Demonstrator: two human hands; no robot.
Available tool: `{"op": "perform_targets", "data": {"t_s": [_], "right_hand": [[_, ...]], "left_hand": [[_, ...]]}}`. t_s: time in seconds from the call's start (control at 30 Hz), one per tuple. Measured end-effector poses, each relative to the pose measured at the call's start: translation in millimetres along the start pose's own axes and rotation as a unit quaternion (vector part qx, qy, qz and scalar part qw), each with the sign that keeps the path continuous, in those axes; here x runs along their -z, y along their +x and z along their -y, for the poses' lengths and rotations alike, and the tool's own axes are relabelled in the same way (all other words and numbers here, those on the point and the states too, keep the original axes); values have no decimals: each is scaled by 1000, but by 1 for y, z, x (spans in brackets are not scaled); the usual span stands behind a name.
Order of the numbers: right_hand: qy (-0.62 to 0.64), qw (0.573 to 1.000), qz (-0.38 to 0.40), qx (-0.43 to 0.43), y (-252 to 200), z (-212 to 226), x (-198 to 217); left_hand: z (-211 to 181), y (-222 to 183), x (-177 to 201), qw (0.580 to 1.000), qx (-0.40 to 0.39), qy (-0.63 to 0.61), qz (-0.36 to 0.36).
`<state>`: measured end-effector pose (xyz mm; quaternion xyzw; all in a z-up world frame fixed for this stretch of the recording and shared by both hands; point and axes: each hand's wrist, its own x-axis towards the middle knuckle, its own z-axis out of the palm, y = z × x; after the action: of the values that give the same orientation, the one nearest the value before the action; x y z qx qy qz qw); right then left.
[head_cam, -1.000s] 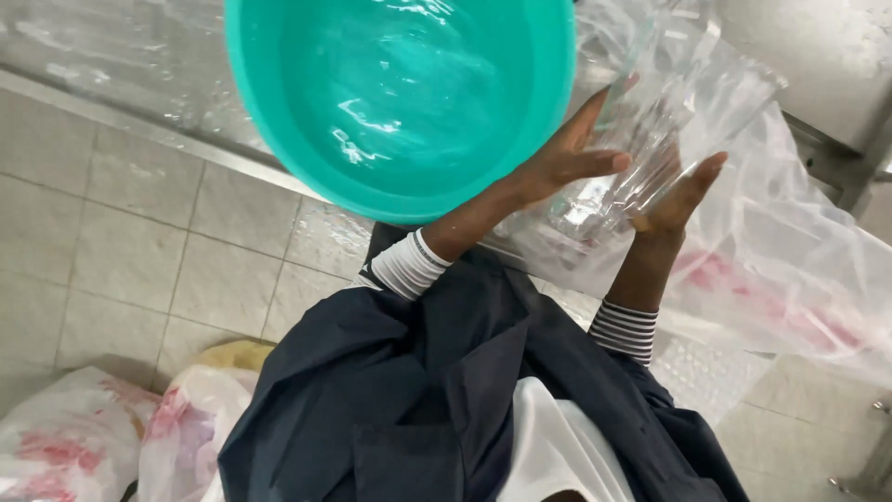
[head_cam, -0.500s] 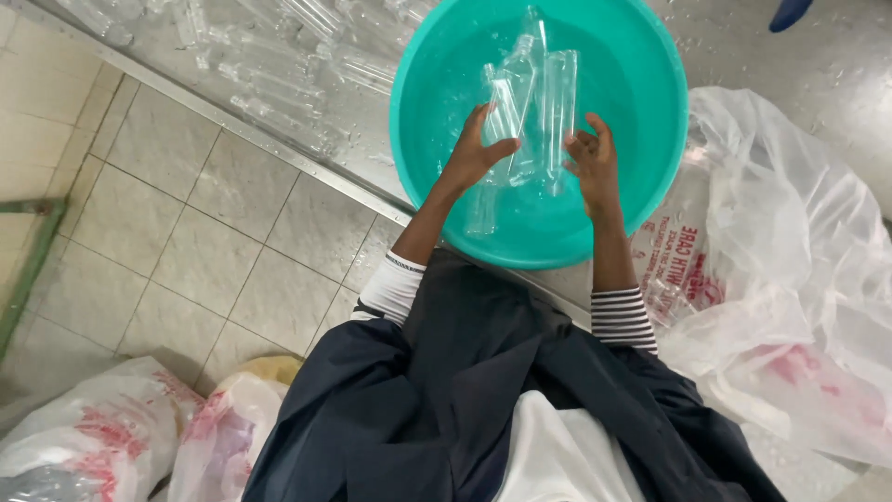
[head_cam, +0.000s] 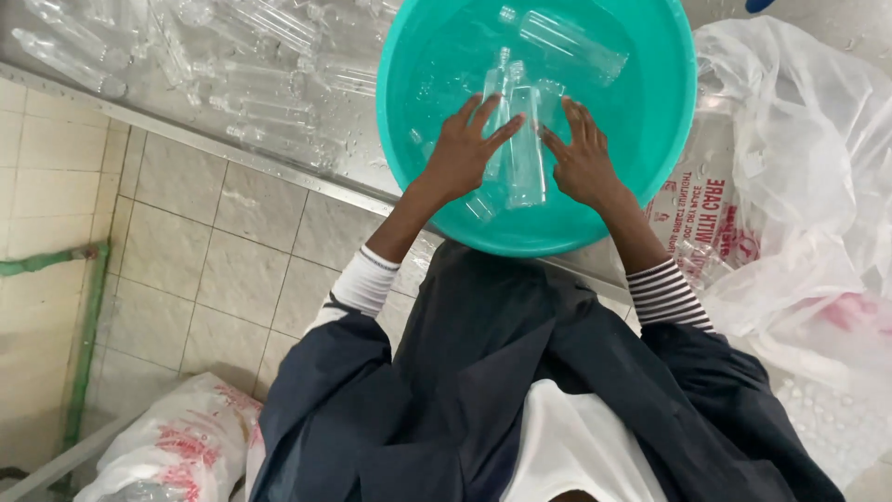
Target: Rinsing empty plastic bottles in a basin of water and placing them on a tray for further processing.
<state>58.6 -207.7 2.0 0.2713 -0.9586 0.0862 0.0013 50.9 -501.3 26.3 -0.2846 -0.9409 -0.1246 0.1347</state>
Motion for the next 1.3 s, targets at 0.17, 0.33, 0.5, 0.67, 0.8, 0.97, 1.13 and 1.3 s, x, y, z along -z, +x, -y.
{"op": "perform_targets", "data": {"t_s": [0.17,0.33,0.5,0.67,0.8,0.97,1.13,1.3], "right_hand": [[-112,992,-1,63,6,11,-25],[-42,988,49,138,-10,-29,5],[188,980,28,63,16,-75,95],[142,989,-27,-25,106,-123,90],[225,955,126,-149,153,-109,51],[402,877,89,-250,139,-71,0],[575,774,46,-262,110,-64,-10],[636,712,60,-291,81,-79,-19]], "left_hand": [[-21,34,-23,980,17,-29,195],[-2,24,-21,977,-90,-36,189],[19,35,8,895,131,-425,34],[25,57,-71,861,457,-200,-96],[32,86,-118,867,452,-207,-39],[2,118,-86,655,557,-511,23],[0,113,-110,800,487,-350,-8],[-1,120,15,815,478,-303,121]]}}
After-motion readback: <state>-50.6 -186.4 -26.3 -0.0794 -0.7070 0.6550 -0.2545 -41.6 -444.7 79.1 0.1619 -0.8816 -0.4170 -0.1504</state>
